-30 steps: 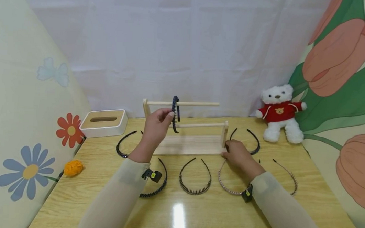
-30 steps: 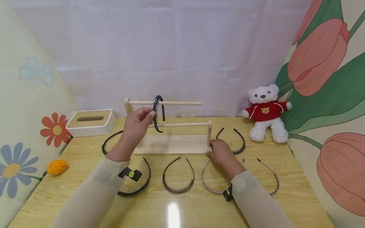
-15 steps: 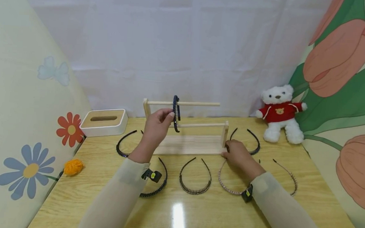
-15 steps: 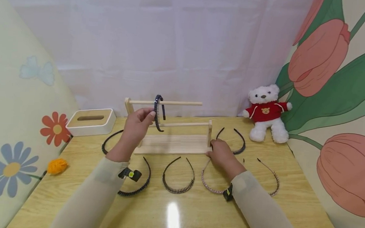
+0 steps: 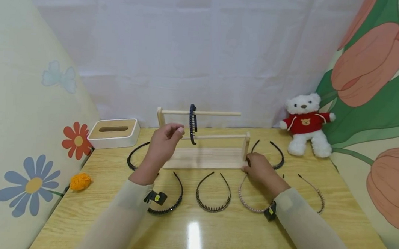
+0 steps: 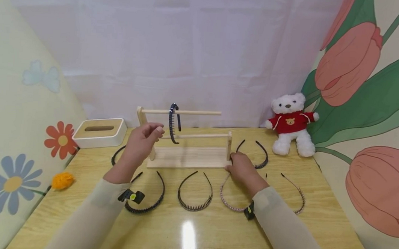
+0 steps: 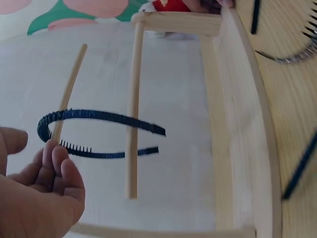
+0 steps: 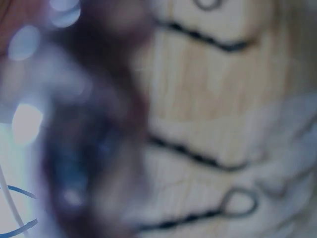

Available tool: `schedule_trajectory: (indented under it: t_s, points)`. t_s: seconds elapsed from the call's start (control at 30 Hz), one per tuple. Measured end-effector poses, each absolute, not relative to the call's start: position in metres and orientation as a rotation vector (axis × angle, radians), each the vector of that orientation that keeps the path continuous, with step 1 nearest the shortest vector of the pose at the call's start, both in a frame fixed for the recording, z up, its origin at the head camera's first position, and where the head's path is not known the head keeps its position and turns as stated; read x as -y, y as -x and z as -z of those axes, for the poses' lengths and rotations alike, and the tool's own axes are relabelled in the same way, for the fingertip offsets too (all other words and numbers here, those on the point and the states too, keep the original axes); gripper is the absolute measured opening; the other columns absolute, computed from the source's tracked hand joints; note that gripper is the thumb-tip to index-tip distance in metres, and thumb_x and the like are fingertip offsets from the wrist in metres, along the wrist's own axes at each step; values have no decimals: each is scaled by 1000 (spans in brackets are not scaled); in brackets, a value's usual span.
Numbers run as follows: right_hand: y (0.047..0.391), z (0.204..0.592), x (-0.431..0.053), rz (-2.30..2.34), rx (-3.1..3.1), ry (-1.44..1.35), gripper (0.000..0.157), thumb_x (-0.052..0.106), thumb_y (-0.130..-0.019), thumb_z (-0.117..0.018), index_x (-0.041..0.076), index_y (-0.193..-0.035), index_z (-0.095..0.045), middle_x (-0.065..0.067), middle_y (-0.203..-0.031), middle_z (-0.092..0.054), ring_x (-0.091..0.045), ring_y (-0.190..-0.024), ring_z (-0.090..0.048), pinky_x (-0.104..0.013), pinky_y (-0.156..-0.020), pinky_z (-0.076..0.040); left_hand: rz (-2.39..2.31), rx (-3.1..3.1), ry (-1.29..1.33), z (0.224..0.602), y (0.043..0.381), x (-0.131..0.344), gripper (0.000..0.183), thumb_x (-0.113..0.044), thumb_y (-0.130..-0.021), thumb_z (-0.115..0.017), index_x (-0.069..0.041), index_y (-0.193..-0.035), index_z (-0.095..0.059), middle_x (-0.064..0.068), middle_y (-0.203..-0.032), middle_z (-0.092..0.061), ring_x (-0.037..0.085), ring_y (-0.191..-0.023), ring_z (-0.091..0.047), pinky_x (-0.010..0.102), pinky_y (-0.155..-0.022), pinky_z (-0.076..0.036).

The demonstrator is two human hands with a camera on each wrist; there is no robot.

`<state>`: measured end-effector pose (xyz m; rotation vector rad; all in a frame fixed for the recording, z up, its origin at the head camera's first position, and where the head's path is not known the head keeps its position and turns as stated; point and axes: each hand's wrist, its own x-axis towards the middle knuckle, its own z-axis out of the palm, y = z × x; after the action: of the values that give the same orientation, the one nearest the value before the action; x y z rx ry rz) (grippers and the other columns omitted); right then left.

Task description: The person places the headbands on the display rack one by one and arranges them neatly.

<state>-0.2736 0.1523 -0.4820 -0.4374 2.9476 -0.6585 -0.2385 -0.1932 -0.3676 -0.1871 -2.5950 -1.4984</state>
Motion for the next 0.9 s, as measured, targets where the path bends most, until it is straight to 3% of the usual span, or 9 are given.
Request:
schedule_trajectory:
  t_s: [0.17, 0.3, 0.57, 0.9]
  points:
    - [273, 483, -152, 651, -2948, 434, 29, 23, -104, -77, -3, -116, -70, -15, -103, -68, -28, -93, -66, -46, -82, -58, 1249, 2818, 445, 378, 215, 221, 44, -39, -111, -66, -13, -147, -68, 9, -135, -76, 34, -121, -70, 56, -102, -58]
    - [273, 484, -153, 647, -2947, 421, 30, 23, -105, -76, -3, -117, -70, -17, -105, -69, -30, -97, -68, -48, -86, -60, 1046, 2972, 682, 394, 191, 242, 41, -27, -103, -79, -13, -141, -73, 5, -134, -77, 36, -125, -70, 61, -106, -58]
    - [274, 480, -153, 667, -2933, 404, 28, 21, -105, -75, -3, -118, -70, -17, -107, -69, -30, -99, -68, -48, -89, -60, 747, 3155, 959, 428, 161, 264, 43, -22, -91, -91, -7, -128, -77, 3, -123, -77, 27, -116, -72, 48, -100, -62]
    - [276, 483, -153, 668, -2941, 429, 19, 18, -107, -72, 0, -112, -70, -15, -104, -69, -28, -96, -67, -46, -86, -59, 587, 3251, 982, 455, 148, 267, 47, -24, -80, -98, -10, -120, -79, -1, -121, -76, 24, -115, -71, 49, -105, -59]
